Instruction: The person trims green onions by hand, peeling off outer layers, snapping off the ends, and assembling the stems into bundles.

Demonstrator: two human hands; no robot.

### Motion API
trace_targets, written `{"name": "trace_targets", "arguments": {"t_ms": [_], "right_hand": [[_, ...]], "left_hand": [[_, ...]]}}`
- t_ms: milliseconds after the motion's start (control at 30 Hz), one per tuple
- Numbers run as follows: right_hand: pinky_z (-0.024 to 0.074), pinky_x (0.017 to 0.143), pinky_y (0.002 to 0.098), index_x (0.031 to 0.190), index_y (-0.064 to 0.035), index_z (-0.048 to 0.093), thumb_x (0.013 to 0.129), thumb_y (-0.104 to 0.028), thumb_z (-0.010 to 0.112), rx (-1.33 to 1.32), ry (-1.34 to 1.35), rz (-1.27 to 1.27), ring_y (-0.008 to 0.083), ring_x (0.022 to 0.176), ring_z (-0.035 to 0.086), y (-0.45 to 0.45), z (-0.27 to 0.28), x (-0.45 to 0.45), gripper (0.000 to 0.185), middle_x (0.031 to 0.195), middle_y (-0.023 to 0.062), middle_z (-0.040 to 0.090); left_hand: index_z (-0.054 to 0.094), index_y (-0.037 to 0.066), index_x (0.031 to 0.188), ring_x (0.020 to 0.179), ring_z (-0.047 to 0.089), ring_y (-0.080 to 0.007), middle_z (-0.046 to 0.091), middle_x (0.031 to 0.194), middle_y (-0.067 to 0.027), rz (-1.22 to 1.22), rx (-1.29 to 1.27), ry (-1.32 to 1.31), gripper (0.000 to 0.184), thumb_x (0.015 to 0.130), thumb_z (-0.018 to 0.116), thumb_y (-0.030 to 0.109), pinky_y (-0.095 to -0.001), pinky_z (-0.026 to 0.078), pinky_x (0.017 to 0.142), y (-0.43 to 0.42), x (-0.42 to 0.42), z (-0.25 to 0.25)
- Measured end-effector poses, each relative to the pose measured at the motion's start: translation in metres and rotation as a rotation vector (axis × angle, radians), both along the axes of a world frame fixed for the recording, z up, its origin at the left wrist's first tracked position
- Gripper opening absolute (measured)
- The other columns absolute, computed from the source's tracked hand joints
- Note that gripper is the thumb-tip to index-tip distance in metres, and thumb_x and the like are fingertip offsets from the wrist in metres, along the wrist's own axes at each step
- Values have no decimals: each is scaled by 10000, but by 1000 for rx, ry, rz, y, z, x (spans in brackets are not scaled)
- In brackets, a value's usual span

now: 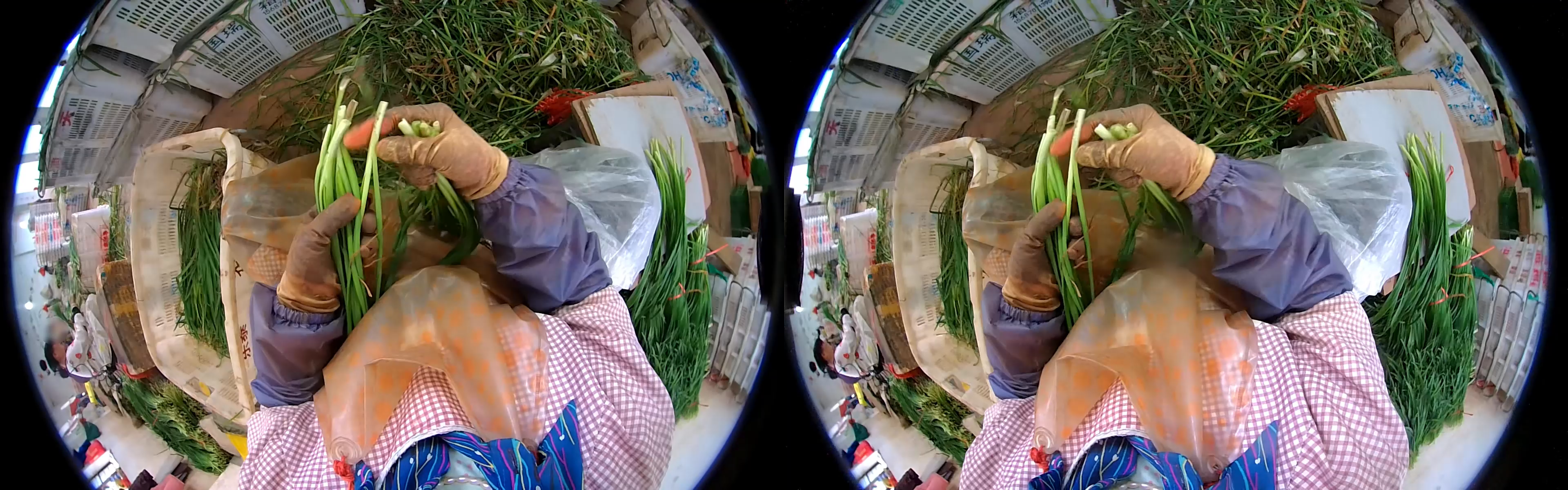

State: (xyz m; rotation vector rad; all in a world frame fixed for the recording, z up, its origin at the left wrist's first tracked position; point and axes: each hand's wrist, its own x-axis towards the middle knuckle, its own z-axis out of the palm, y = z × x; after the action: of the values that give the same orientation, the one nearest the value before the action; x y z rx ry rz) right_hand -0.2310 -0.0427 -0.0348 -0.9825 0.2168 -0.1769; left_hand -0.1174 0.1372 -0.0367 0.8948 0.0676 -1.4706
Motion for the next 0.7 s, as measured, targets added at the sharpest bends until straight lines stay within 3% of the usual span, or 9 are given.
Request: {"name": "trace_targets", "arguments": {"t_ms": [100, 167, 233, 300, 433, 567, 633, 667, 700], "right_hand": [[287, 410, 205, 999, -18, 621, 843, -139, 624, -193, 25, -90, 35, 465, 392, 0, -8, 2, 198, 597, -21, 509], [304, 407, 203, 873, -25, 637, 835, -137, 624, -282, 4, -211, 39, 462, 408, -4, -18, 2, 118, 585, -11, 525], [307, 395, 196, 819, -32, 633, 836, -108, 608, -608, 74, -491, 34, 455, 415, -20, -26, -2, 82, 577, -13, 539], [254, 364, 175, 940, -22, 625, 863, -120, 581, -312, 195, -632, 24, 406, 349, -36, -28, -6, 132, 523, -67, 429], [231, 365, 178, 1094, 5, 571, 894, -175, 557, 74, 114, -250, 10, 401, 309, -9, 1, -7, 268, 522, -77, 386], [295, 372, 162, 950, -9, 615, 868, -179, 581, -167, 122, -263, 25, 398, 372, 5, -3, 7, 193, 532, -63, 451], [343, 386, 171, 870, -25, 608, 871, -181, 568, -21, 76, -395, 53, 432, 442, -21, -12, 1, 161, 595, -19, 521], [363, 396, 180, 864, -32, 605, 879, -190, 552, -133, 79, -552, 68, 458, 468, -41, -18, -6, 167, 629, -3, 539], [384, 406, 189, 858, -38, 602, 887, -198, 536, -247, 83, -707, 83, 484, 494, -59, -24, -14, 176, 662, 14, 558]], "left_hand": [[585, 37, 901, 507, 558, -171, 615, 723, -75, 1, 26, -7, 138, 828, 621, 149, -254, 439, 424, -1, -2, 3], [579, 39, 913, 521, 563, -169, 612, 732, -77, 17, 37, -30, 142, 834, 615, 152, -251, 436, 424, 1, -1, 5], [579, 40, 924, 535, 569, -166, 613, 740, -77, 11, 20, -40, 147, 832, 618, 147, -252, 444, 433, 1, -4, 11], [578, 40, 935, 550, 576, -164, 614, 749, -77, 11, 3, -52, 152, 830, 622, 142, -252, 452, 442, 3, -5, 11], [588, 17, 924, 623, 580, -183, 594, 745, -79, 28, 137, -228, 191, 834, 627, 181, -291, 491, 554, 1, -8, 2], [573, -10, 1056, 819, 620, -202, 631, 937, -121, -17, 151, -364, 304, 806, 650, 145, -327, 531, 692, -2, -13, 12], [582, 20, 1066, 764, 623, -166, 641, 904, -85, 86, 108, -342, 299, 788, 666, 92, -291, 524, 625, 0, -10, 9], [571, 25, 1104, 875, 607, -185, 630, 993, -91, 104, 77, -458, 336, 813, 649, 174, -317, 514, 735, 2, -9, 4], [571, 25, 1104, 875, 607, -185, 630, 993, -91, 113, 77, -458, 336, 813, 649, 174, -317, 514, 735, 3, -9, 6]]}}
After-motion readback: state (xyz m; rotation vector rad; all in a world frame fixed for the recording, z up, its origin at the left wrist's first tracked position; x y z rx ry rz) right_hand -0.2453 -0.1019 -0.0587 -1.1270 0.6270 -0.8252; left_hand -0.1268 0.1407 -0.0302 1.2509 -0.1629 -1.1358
